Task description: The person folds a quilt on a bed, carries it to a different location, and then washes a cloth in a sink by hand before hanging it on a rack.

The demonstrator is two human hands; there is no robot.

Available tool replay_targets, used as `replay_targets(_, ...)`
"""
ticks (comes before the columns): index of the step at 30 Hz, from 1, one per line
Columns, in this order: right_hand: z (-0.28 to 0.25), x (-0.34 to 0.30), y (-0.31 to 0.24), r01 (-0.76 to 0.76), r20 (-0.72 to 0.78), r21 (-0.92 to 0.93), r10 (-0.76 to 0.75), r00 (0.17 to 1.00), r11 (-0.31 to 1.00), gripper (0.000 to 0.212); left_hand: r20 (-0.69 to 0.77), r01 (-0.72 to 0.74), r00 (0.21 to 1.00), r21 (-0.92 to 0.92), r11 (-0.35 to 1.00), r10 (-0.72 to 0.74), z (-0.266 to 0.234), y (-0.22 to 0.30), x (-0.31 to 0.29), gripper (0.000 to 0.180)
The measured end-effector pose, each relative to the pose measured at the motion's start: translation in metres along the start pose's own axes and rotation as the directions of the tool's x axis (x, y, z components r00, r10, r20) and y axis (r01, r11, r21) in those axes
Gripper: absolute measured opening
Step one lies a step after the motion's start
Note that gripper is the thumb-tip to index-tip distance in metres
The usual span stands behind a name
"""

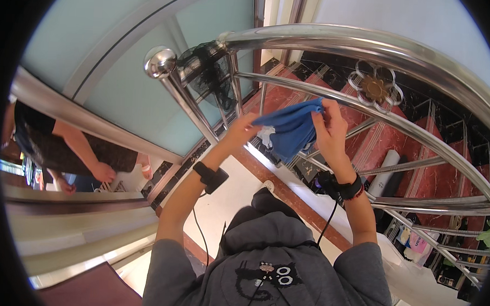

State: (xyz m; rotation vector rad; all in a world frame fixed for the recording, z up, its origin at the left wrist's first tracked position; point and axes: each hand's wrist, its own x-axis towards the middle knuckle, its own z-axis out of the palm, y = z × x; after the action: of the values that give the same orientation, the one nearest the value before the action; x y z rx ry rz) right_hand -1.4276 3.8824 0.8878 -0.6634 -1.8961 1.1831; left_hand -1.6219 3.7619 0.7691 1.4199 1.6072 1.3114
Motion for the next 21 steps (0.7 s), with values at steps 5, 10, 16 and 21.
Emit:
replay_targets(5,0.003,0.045,0.030,0.006,-0.047,-0.490,-0.033,0.998,0.872,0.014,-0.006,0.299,0.944,-0.413,0.860,-0.330,-0.044,-0.026,0.087,0.019)
replay_targets(10,0.015,0.090,0.046,-0.040,-0.135,-0.668,-0.068,0.988,0.743,0.015,0.017,0.292,0.944,-0.501,0.815,-0.328,-0.040,-0.027,0.173,0.023)
replay_targets(16,0.019,0.143,0.074,-0.181,-0.278,-0.799,-0.085,0.957,0.574,0.014,0.122,0.299,0.949,-0.642,0.707,-0.290,-0.039,-0.054,0.251,0.026)
replay_targets(21,0.022,0.167,0.081,-0.305,-0.272,-0.897,0.142,0.952,0.320,0.019,0.119,0.400,0.911,-0.480,0.781,-0.394,-0.024,-0.097,0.294,0.029)
